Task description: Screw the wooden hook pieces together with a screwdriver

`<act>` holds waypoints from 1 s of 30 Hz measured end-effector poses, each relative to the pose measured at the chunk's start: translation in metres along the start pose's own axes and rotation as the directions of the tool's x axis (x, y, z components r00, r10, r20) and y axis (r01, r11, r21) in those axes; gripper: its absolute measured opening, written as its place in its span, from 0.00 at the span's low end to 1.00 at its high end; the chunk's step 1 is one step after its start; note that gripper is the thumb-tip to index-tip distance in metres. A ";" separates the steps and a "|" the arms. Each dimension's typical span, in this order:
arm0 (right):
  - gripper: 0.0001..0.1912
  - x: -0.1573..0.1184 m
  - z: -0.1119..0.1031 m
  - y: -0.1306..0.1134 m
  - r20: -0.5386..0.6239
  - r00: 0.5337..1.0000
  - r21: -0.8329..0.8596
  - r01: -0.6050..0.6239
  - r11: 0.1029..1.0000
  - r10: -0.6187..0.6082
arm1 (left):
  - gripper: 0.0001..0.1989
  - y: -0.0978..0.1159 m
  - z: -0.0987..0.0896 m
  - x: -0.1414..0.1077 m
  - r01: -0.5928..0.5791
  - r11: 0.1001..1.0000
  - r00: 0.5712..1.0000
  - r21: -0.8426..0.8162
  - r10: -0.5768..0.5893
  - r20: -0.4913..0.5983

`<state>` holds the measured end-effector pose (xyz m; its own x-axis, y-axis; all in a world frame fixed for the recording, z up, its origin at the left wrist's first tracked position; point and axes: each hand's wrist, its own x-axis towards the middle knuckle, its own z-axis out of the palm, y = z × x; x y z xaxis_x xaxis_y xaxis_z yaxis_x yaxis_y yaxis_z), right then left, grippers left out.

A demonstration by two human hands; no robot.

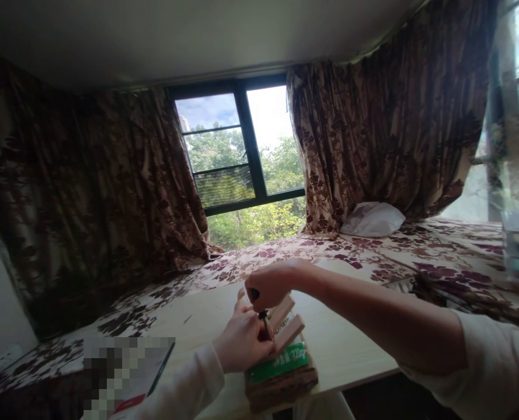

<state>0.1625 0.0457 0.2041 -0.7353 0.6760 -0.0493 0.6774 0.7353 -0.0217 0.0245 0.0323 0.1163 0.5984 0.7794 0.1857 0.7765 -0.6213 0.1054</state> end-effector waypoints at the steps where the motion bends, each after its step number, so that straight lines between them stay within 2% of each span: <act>1: 0.16 0.001 0.002 0.000 -0.005 1.000 0.001 -0.013 1.000 0.013 | 0.11 0.000 0.000 0.000 0.000 1.000 1.000 -0.010 0.000 -0.014; 7: 0.18 -0.003 0.004 0.003 -0.096 0.987 -0.041 -0.135 0.990 0.130 | 0.10 0.000 0.002 0.000 0.037 0.998 0.999 -0.054 -0.039 -0.037; 14: 0.13 -0.005 -0.001 0.000 0.008 1.000 0.036 -0.012 0.999 0.012 | 0.09 0.000 0.002 -0.001 0.079 0.996 0.996 -0.050 -0.081 -0.033; 22: 0.14 -0.001 0.005 0.003 -0.081 0.989 -0.012 -0.128 0.992 0.127 | 0.09 0.000 0.003 0.001 0.042 0.998 0.998 -0.036 -0.044 -0.045; 27: 0.16 -0.004 -0.004 0.000 0.045 0.998 0.007 -0.045 0.999 0.044 | 0.09 -0.005 0.007 0.001 0.066 0.997 0.996 -0.029 -0.068 -0.058; 30: 0.14 -0.005 -0.005 -0.002 0.053 0.998 -0.022 -0.037 0.999 0.038 | 0.08 -0.005 0.008 0.001 0.070 0.997 0.996 -0.038 -0.072 -0.048</act>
<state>0.1644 0.0415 0.2095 -0.7067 0.7000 -0.1029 0.7035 0.7106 0.0021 0.0229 0.0365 0.1085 0.5308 0.8171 0.2248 0.8084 -0.5678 0.1552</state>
